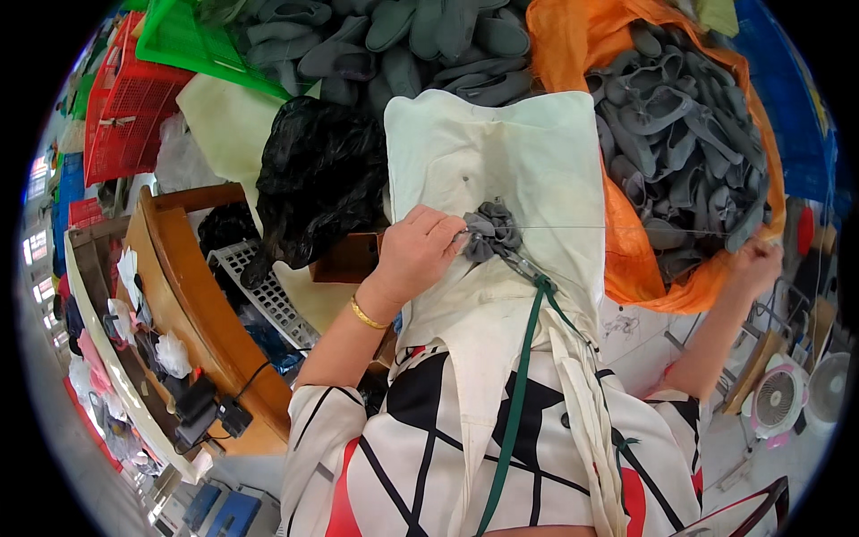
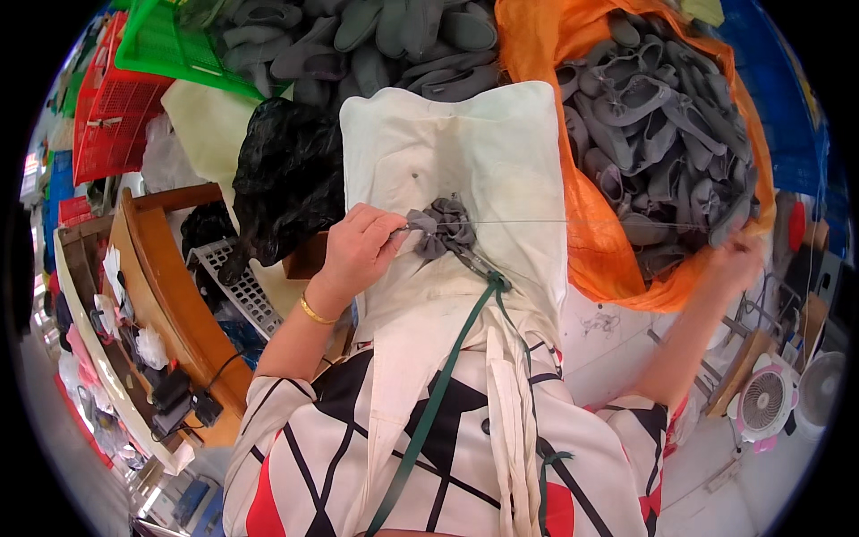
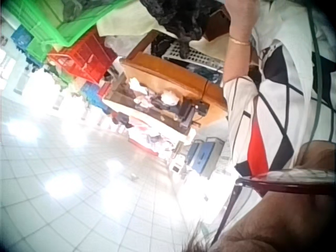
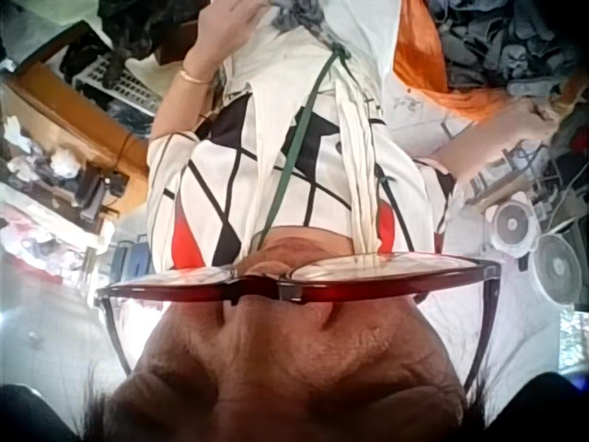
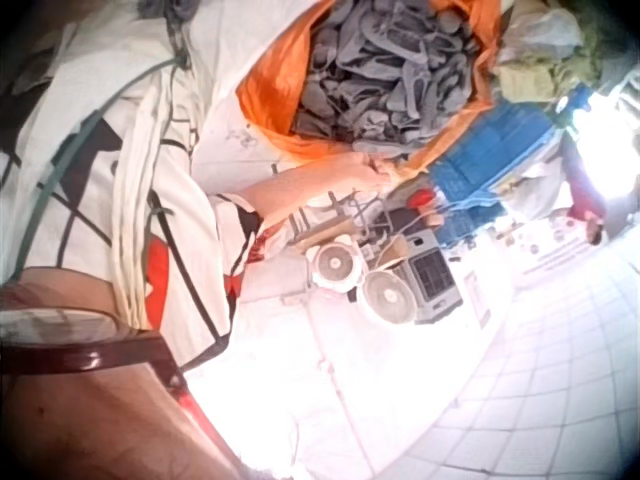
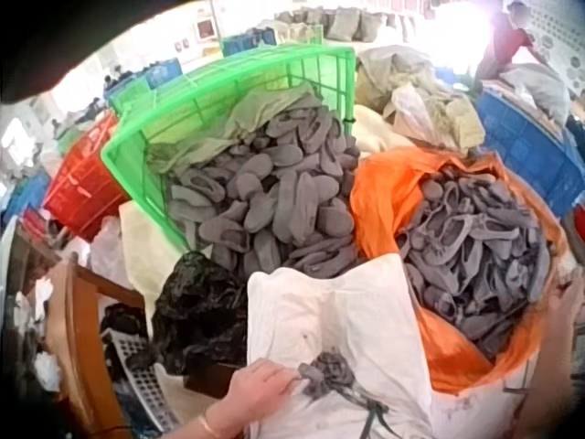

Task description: The person sews the upper part of a grey slipper using a needle and thread. They repeatedly insert the needle, pull the thread through, and adjust the slipper while working on the same unit throughout the clip.

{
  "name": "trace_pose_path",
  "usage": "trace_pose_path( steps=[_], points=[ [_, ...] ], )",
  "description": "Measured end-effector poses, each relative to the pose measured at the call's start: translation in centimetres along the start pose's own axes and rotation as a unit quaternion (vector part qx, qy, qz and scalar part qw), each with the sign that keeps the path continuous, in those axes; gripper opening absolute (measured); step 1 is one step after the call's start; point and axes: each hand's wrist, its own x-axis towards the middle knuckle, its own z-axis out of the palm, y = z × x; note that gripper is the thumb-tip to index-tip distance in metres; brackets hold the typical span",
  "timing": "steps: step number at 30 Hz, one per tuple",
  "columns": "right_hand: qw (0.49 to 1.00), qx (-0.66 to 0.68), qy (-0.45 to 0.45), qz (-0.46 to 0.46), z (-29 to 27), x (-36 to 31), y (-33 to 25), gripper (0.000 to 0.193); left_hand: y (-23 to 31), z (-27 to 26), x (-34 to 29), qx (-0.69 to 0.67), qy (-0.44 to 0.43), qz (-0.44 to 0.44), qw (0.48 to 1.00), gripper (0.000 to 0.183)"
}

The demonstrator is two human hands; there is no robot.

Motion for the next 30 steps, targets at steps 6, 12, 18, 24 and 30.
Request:
trace_pose_path(
  steps=[6,12,18,24,30],
  points=[
    [0.774,-0.351,-0.526,0.015,6.1,-19.9,8.1,0.019,1.6,1.6,1.8,-0.199,-0.014,-0.120,0.972,0.013],
    [0.622,-0.326,-0.712,-0.024,12.9,-28.9,7.4,0.020,2.3,2.2,4.1,-0.305,-0.074,-0.138,0.939,0.013],
    [0.774,-0.290,-0.559,0.072,12.0,-25.1,9.5,0.014,-1.6,1.8,5.8,-0.350,-0.021,-0.203,0.914,0.009],
    [0.895,-0.279,-0.333,0.100,11.0,-21.2,12.3,0.010,-11.7,3.2,5.2,-0.465,0.119,-0.432,0.764,0.009],
    [0.910,-0.331,-0.248,0.015,11.7,-22.1,14.6,0.011,-25.0,11.0,0.7,-0.331,0.071,-0.514,0.788,0.009]
  ],
)
